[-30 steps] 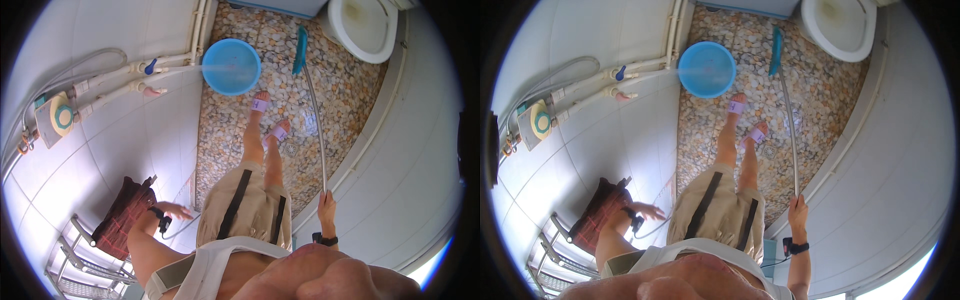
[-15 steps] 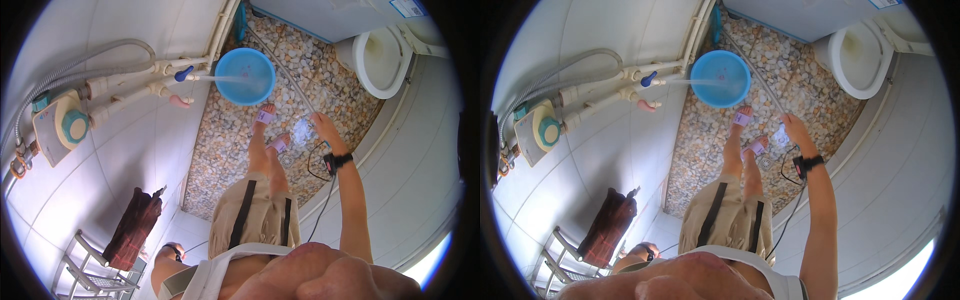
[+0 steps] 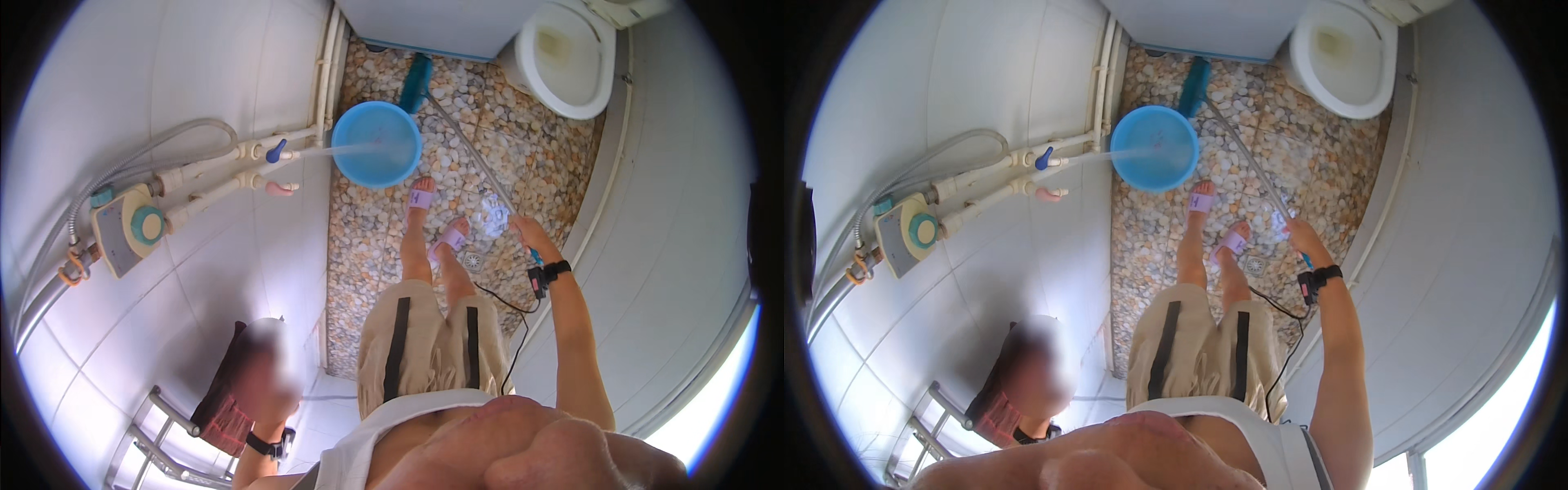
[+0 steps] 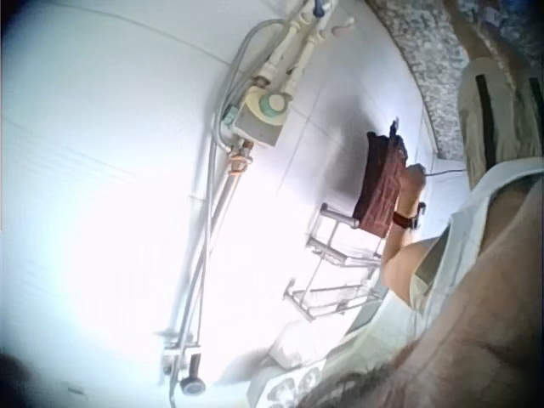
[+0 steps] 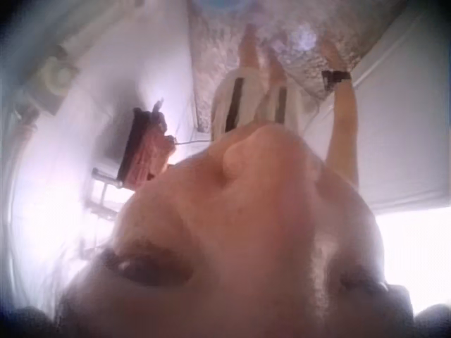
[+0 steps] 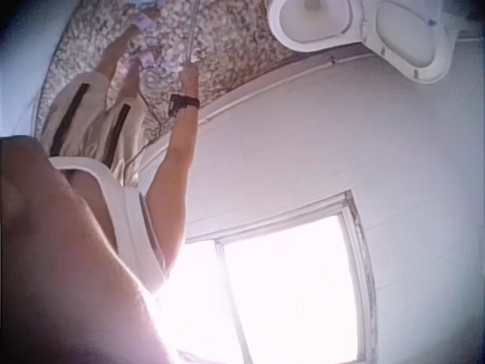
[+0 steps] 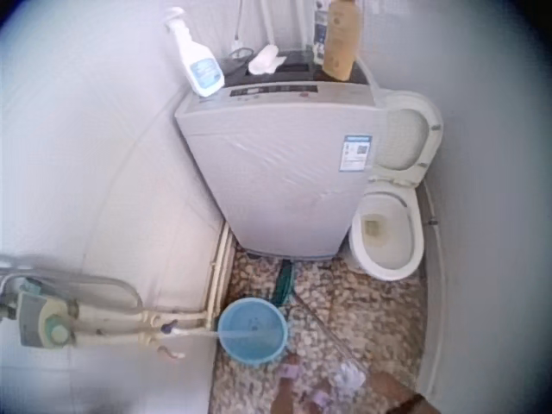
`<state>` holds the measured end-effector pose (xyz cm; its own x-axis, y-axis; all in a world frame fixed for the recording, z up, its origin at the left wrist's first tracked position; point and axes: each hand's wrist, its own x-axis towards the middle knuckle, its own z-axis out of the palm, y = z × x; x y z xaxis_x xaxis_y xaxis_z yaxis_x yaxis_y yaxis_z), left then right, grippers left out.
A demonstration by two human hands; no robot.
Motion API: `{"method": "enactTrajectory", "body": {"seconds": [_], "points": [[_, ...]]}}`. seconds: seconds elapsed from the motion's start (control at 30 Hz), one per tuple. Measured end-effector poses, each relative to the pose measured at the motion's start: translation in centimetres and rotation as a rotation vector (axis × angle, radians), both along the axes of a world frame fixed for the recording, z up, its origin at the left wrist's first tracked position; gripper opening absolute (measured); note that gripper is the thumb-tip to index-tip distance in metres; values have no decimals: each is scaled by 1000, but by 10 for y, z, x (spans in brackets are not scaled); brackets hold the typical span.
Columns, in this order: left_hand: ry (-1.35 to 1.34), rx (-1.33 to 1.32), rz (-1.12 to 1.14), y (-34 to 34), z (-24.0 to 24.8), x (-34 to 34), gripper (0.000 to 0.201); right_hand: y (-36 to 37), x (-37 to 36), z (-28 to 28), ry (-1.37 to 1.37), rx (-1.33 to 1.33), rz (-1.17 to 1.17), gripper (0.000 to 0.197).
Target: The person sweeps the tiled floor using a broom and moves a bucket and a mat aside by hand.
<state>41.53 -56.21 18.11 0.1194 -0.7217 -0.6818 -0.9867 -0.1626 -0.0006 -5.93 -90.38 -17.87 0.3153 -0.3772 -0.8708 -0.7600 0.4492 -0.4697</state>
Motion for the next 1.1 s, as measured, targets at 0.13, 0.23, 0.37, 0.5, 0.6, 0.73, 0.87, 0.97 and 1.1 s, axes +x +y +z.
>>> {"method": "enactTrajectory", "body": {"seconds": [0.13, 0.23, 0.37, 0.5, 0.6, 0.73, 0.87, 0.97, 1.1], "points": [[-353, 393, 11, -67, 0, 18, 4, 96, -115, 7, 180, 90, -77, 30], [-571, 501, -116, -125, 20, 20, 6, 185, -168, 29, 220, 223, -368, 24], [-597, 276, -101, -178, 81, 4, 7, 330, -236, 82, 261, 179, -696, 44], [-785, 204, -258, -158, 126, 32, 5, 452, -293, 113, 244, 55, -645, 37], [-866, 288, -161, -148, 164, 41, 6, 471, -292, 173, 379, 222, -753, 29], [-885, 305, 120, -125, 190, 69, 12, 573, -322, 207, 405, 44, -514, 14], [-796, 269, 251, -67, 213, 89, 16, 549, -296, 305, 478, 194, -767, 18], [-700, 282, 250, -58, 192, 120, 19, 563, -292, 333, 468, 149, -884, 43], [-918, 384, -2, -126, 177, 80, 36, 559, -287, 305, 310, 79, -964, 38]]}}
